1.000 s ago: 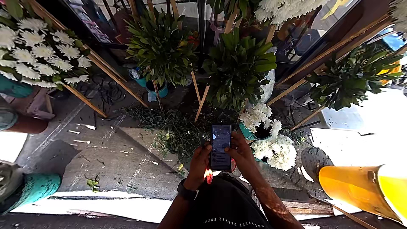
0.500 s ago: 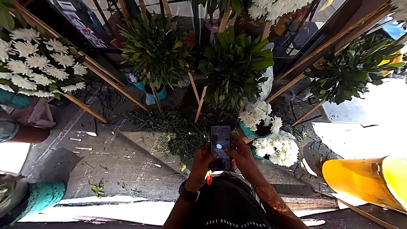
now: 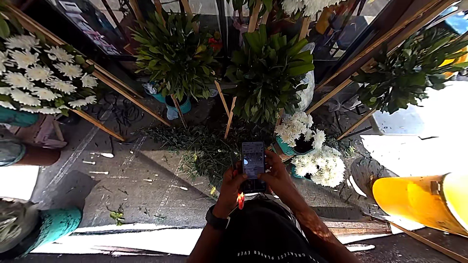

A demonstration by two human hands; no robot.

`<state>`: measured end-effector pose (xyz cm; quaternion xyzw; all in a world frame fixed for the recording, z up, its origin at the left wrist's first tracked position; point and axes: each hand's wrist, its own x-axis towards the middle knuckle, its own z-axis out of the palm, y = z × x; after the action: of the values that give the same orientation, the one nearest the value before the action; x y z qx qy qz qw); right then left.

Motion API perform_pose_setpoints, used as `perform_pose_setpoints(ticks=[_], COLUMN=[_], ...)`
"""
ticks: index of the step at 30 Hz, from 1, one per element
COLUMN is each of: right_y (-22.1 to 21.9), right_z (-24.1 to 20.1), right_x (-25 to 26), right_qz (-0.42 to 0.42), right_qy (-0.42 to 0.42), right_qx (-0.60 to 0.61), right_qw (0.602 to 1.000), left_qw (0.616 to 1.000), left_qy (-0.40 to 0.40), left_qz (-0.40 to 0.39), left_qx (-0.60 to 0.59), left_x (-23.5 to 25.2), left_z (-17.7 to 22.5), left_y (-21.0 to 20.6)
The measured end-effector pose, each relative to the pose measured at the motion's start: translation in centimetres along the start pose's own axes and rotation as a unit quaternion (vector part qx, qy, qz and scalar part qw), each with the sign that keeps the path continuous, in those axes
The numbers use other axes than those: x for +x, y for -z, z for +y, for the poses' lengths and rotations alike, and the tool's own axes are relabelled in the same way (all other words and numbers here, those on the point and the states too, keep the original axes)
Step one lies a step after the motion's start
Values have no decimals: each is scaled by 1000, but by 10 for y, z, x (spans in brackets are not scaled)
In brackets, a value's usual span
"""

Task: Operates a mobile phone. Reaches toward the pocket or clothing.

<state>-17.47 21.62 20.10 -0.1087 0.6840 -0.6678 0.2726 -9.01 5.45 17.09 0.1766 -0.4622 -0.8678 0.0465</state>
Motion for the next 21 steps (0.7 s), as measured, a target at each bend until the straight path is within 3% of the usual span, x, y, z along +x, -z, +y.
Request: perform_pose_setpoints(ticks=[5, 8, 13, 21], right_y=[1, 3, 2, -5], right_z=[1, 5, 9, 4], right_x=[-7, -9, -9, -6], right_qz=[-123, -146, -122, 4], right_qy=[-17, -14, -6, 22], right_qx=[-3, -4, 0, 23], right_qw=[992, 989, 992, 999], left_qw=[999, 998, 998, 999], left_qy=[-7, -12, -16, -27], left_qz=[29, 30, 28, 8], left_qx=[-33, -44, -55, -43], left_x=[0, 0, 1, 0], left_z=[-2, -4, -8, -10], left_y=[1, 4, 7, 11])
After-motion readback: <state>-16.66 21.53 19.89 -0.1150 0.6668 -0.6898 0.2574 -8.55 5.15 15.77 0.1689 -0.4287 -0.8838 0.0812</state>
